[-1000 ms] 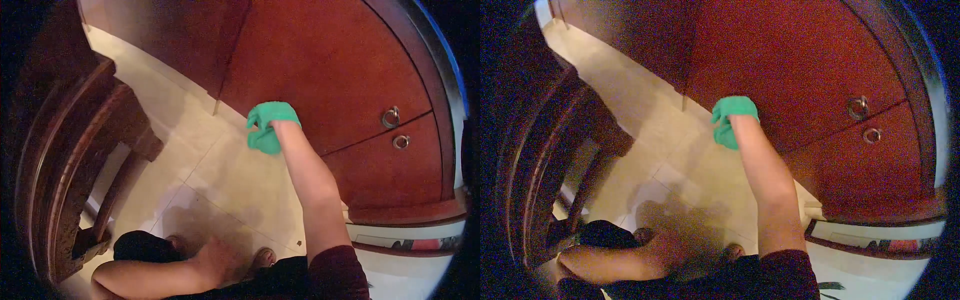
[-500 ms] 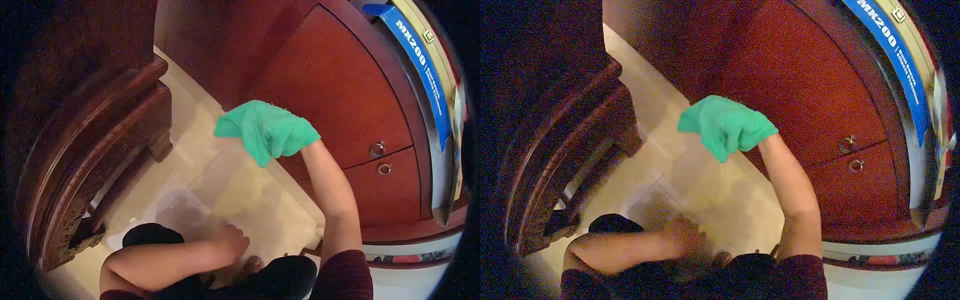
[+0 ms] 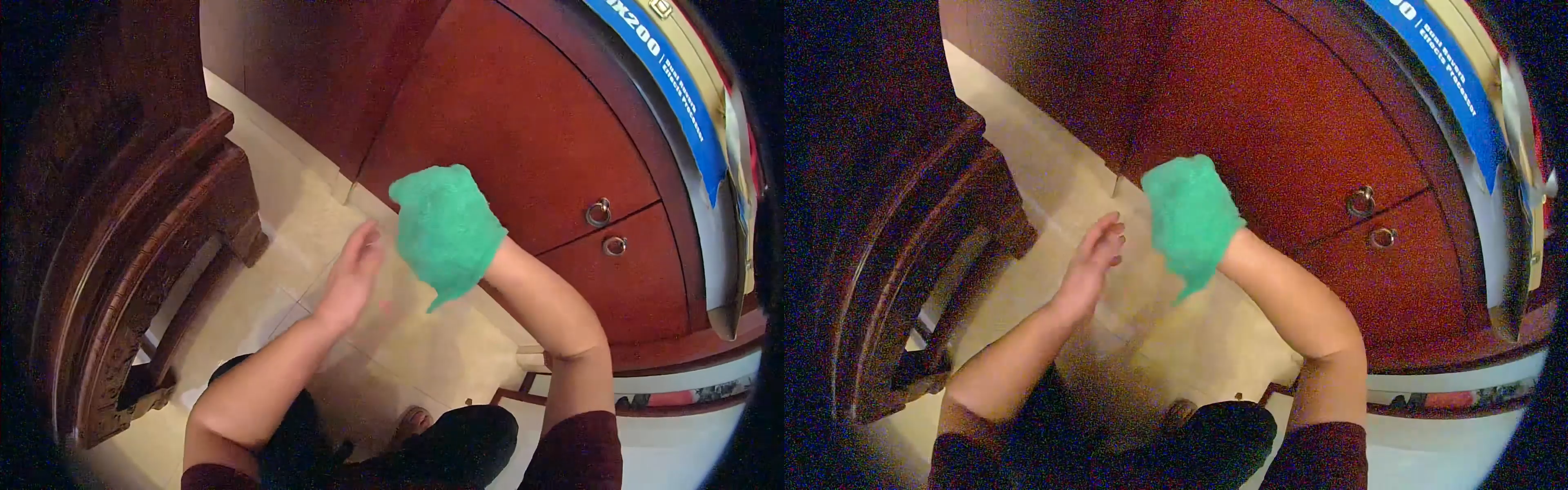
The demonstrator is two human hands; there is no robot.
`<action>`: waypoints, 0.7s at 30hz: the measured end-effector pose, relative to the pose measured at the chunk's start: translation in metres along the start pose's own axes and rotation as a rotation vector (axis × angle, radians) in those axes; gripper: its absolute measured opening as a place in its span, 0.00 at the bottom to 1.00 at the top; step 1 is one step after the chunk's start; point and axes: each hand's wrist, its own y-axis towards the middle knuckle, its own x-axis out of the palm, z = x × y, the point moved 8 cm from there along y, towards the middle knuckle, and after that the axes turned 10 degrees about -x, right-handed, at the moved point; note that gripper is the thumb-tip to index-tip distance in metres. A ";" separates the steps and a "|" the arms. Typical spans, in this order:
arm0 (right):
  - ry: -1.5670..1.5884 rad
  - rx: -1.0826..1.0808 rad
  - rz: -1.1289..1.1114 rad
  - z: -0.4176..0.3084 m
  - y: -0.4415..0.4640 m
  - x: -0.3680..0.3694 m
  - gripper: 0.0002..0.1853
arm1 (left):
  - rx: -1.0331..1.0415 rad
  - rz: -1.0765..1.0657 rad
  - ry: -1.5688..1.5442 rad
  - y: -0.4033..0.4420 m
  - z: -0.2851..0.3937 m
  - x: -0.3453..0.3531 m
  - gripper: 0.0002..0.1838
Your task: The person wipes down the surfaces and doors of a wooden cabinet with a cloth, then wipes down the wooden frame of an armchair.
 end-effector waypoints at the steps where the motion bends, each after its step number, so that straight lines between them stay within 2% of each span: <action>1: 0.073 0.076 -0.005 -0.004 0.001 0.000 0.06 | -0.132 -0.009 -0.221 0.006 -0.011 0.001 0.29; 2: 0.143 0.153 -0.006 -0.008 0.002 0.000 0.06 | -0.242 -0.066 -0.353 0.011 -0.024 0.011 0.28; 3: 0.358 0.284 0.161 -0.014 0.000 0.001 0.06 | -0.355 -0.122 -0.483 0.013 -0.038 0.022 0.27; 5: 0.061 0.075 0.200 -0.038 0.005 0.022 0.07 | -0.529 -0.291 -0.663 0.014 -0.061 0.042 0.22; 6: -0.448 -0.270 0.063 -0.067 0.012 0.046 0.07 | -0.308 -0.256 -0.496 0.023 -0.054 0.038 0.21; 8: -0.691 -0.500 -0.258 -0.081 0.001 0.085 0.08 | 0.127 -0.198 -0.153 0.033 -0.033 0.046 0.18; 10: -0.176 -0.270 -0.583 -0.065 -0.011 0.027 0.11 | 0.640 -0.096 0.346 0.014 0.014 0.058 0.15; 11: -0.052 -0.263 -0.612 -0.054 -0.018 0.027 0.14 | 0.925 -0.014 0.679 -0.013 0.049 0.071 0.14; 13: 0.371 -0.037 -0.242 -0.013 -0.032 0.012 0.20 | 1.102 -0.054 1.160 -0.028 0.050 0.095 0.12; 14: 0.571 0.076 -0.045 0.007 -0.044 0.008 0.23 | 0.993 -0.179 1.299 -0.021 0.036 0.099 0.12; 16: 1.116 0.395 0.147 0.030 -0.073 0.041 0.27 | 0.997 -0.275 1.376 -0.021 0.023 0.096 0.13; 17: 1.386 0.559 0.252 0.035 -0.089 0.066 0.30 | 1.116 -0.246 1.315 -0.026 0.026 0.091 0.16; 18: 1.653 0.533 0.176 0.017 -0.096 0.095 0.36 | 1.154 -0.228 1.269 -0.030 0.030 0.089 0.17; 20: 2.006 0.496 0.188 -0.023 -0.098 0.118 0.34 | 1.149 -0.204 1.196 -0.037 0.041 0.084 0.17; 21: 2.036 0.472 0.225 -0.029 -0.098 0.119 0.31 | 1.102 -0.193 1.170 -0.040 0.049 0.081 0.16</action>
